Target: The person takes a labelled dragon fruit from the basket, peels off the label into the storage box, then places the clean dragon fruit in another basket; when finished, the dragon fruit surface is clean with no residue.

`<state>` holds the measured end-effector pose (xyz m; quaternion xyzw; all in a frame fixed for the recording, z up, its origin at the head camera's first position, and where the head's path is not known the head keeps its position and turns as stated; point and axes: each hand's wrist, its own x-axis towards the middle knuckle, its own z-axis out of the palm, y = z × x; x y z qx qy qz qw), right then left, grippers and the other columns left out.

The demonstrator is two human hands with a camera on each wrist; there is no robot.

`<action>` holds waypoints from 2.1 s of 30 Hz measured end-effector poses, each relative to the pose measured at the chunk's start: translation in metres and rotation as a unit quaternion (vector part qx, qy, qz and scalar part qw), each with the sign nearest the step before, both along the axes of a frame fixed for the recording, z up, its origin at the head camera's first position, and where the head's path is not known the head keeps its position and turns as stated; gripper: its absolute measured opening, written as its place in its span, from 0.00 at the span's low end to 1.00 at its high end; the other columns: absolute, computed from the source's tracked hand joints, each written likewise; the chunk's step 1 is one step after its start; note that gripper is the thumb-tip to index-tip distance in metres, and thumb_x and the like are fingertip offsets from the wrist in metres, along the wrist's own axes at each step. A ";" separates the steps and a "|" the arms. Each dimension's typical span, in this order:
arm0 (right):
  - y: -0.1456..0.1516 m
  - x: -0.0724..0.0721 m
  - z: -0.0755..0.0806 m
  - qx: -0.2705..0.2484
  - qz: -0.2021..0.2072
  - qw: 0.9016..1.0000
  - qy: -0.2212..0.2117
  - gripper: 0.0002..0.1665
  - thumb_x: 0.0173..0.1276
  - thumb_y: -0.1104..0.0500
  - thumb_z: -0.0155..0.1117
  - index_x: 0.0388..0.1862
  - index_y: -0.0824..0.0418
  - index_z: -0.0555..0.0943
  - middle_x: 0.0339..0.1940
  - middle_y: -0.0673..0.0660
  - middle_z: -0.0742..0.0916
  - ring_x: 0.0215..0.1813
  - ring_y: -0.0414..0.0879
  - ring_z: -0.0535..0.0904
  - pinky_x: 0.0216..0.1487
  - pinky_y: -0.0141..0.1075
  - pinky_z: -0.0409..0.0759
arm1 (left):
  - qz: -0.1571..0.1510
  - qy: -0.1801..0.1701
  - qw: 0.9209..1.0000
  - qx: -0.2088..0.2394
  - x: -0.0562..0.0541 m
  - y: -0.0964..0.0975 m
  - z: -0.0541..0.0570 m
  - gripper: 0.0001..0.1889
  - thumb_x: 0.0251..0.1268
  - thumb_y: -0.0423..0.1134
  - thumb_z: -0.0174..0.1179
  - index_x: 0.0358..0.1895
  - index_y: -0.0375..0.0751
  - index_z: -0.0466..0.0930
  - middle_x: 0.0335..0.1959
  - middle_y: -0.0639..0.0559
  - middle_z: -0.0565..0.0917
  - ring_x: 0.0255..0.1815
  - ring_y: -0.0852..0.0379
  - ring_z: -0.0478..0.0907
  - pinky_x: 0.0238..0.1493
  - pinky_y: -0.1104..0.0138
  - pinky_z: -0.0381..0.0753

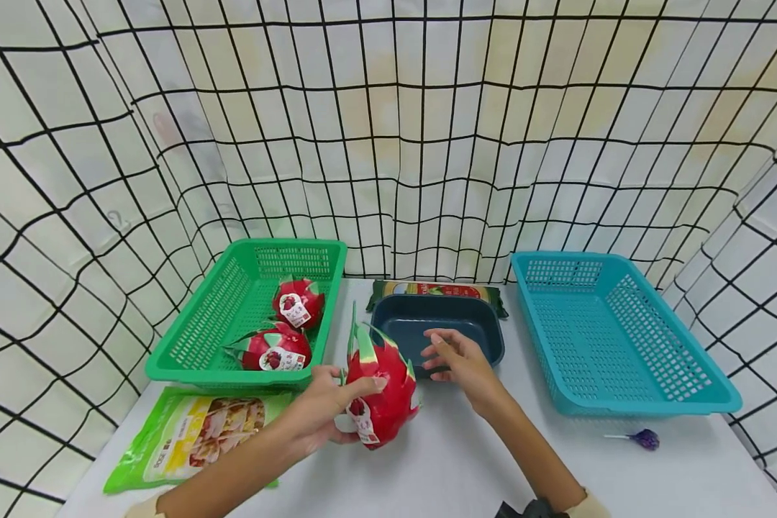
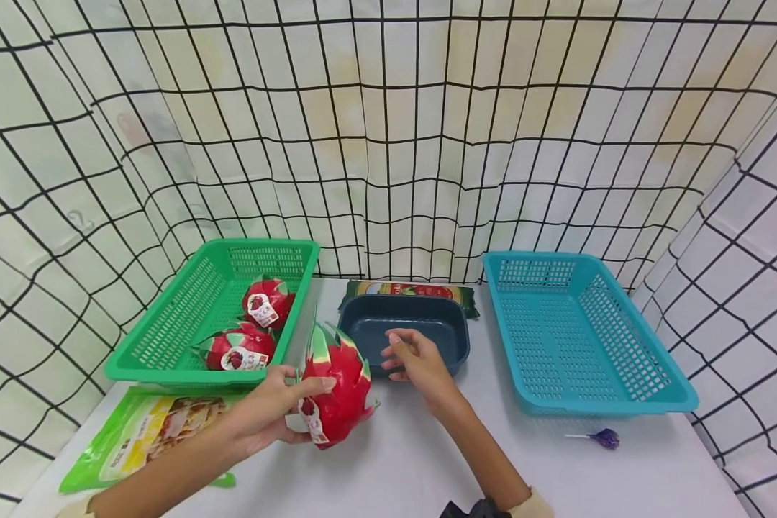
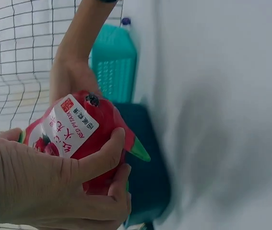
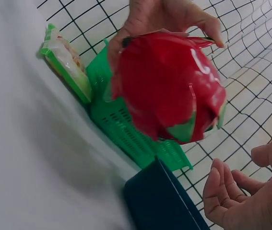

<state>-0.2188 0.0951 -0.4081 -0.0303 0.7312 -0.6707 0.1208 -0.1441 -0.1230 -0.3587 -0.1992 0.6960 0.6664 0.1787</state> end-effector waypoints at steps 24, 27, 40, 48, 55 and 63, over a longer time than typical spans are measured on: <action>0.025 0.008 -0.018 0.063 0.084 0.994 0.034 0.20 0.73 0.50 0.59 0.54 0.63 0.79 0.42 0.62 0.85 0.39 0.53 0.82 0.34 0.34 0.80 | 0.028 -0.093 0.993 0.071 0.005 0.043 -0.058 0.57 0.49 0.58 0.72 0.64 0.32 0.38 0.61 0.30 0.62 0.62 0.32 0.61 0.45 0.43 0.82; 0.026 0.009 -0.020 0.066 0.086 0.993 0.037 0.20 0.73 0.50 0.58 0.54 0.63 0.79 0.43 0.64 0.84 0.39 0.54 0.82 0.34 0.34 0.79 | 0.002 -0.090 0.993 0.078 0.004 0.040 -0.060 0.55 0.52 0.63 0.68 0.64 0.32 0.39 0.61 0.30 0.63 0.62 0.32 0.61 0.44 0.43 0.82; 0.027 0.020 -0.011 0.093 0.092 0.989 0.071 0.17 0.71 0.50 0.61 0.52 0.59 0.80 0.43 0.60 0.82 0.37 0.51 0.78 0.32 0.31 0.78 | 0.012 -0.022 0.996 0.086 -0.007 0.027 -0.071 0.42 0.65 0.58 0.58 0.65 0.40 0.40 0.66 0.27 0.57 0.64 0.28 0.60 0.44 0.42 0.83; 0.026 0.024 -0.008 0.136 0.093 0.978 0.127 0.14 0.67 0.52 0.67 0.47 0.58 0.83 0.50 0.58 0.80 0.37 0.47 0.78 0.37 0.36 0.83 | 0.001 -0.002 0.996 0.093 -0.018 0.028 -0.079 0.46 0.64 0.55 0.62 0.70 0.51 0.34 0.67 0.29 0.59 0.64 0.28 0.64 0.46 0.43 0.83; 0.020 0.022 -0.010 0.183 0.105 0.965 0.157 0.08 0.64 0.53 0.69 0.39 0.56 0.85 0.47 0.57 0.79 0.33 0.45 0.76 0.30 0.29 0.79 | -0.009 -0.013 0.991 0.134 -0.022 0.032 -0.081 0.47 0.63 0.55 0.63 0.71 0.47 0.36 0.68 0.30 0.59 0.67 0.29 0.61 0.48 0.43 0.83; 0.017 0.020 -0.008 0.217 0.105 0.956 0.166 0.05 0.61 0.57 0.72 0.34 0.56 0.84 0.46 0.56 0.79 0.32 0.44 0.75 0.28 0.29 0.78 | -0.042 -0.011 0.987 0.155 -0.022 0.035 -0.082 0.41 0.65 0.54 0.61 0.71 0.41 0.47 0.69 0.31 0.59 0.69 0.30 0.56 0.51 0.42 0.81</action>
